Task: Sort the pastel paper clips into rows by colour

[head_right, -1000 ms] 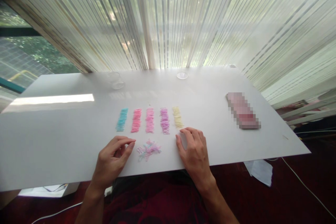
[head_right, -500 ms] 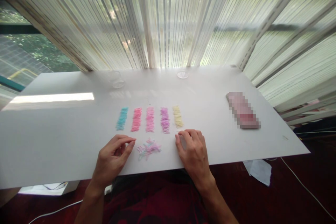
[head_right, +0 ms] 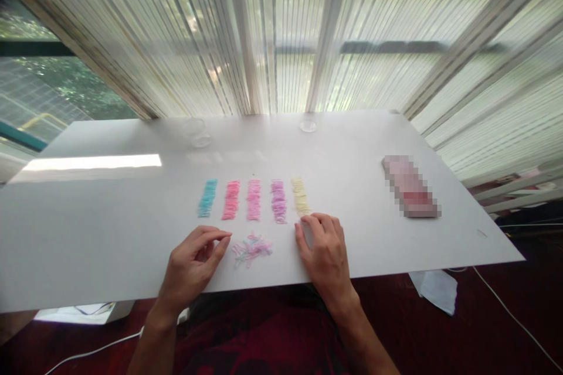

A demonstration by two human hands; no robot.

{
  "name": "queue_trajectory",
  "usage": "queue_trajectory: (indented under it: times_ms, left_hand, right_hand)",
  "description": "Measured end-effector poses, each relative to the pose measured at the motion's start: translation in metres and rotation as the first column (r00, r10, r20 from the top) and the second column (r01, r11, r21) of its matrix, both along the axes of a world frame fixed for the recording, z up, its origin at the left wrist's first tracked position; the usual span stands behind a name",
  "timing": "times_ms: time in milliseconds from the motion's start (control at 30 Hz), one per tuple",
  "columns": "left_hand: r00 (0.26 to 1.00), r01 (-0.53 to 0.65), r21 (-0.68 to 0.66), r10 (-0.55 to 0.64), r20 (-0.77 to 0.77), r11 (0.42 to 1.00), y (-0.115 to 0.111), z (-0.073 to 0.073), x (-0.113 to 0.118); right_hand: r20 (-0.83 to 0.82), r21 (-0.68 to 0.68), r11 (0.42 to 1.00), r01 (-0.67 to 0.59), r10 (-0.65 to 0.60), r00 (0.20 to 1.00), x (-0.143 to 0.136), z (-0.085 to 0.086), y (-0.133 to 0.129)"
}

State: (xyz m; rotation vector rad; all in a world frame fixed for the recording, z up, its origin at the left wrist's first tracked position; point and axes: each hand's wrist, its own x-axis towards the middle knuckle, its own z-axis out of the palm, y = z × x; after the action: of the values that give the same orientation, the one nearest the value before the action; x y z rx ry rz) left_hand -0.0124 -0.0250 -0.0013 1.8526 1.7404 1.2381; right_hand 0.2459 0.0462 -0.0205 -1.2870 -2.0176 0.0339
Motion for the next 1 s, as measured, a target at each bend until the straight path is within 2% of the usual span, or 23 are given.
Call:
queue_trajectory:
  times_ms: [100, 200, 300, 433, 733, 1000]
  left_hand:
    - [0.999, 0.013, -0.014, -0.014, -0.051, 1.000, -0.002, 0.000, 0.001]
    - [0.990, 0.052, -0.050, -0.058, -0.126, 0.997, -0.005, 0.001, 0.004]
    - [0.977, 0.113, -0.072, -0.124, -0.172, 0.991, -0.009, 0.003, 0.009]
    - [0.965, 0.153, -0.076, -0.165, -0.203, 0.985, -0.013, 0.004, 0.014]
    - [0.966, 0.149, -0.074, -0.161, -0.202, 0.986, -0.012, 0.001, 0.012]
    - [0.972, 0.140, -0.059, -0.149, -0.184, 0.988, -0.012, -0.002, 0.012]
  right_hand:
    - [-0.054, 0.008, 1.000, -0.019, 0.019, 0.998, -0.001, 0.003, -0.004]
    - [-0.116, -0.053, 0.990, -0.131, 0.124, 0.985, -0.005, 0.010, -0.010]
    - [-0.160, -0.148, 0.952, -0.268, 0.245, 0.956, -0.011, 0.015, -0.016]
    - [-0.156, -0.216, 0.911, -0.352, 0.324, 0.933, -0.016, 0.016, -0.023]
    - [-0.166, -0.206, 0.897, -0.390, 0.361, 0.918, -0.024, 0.012, -0.033]
    - [-0.159, -0.163, 0.892, -0.422, 0.399, 0.903, -0.049, 0.017, -0.032]
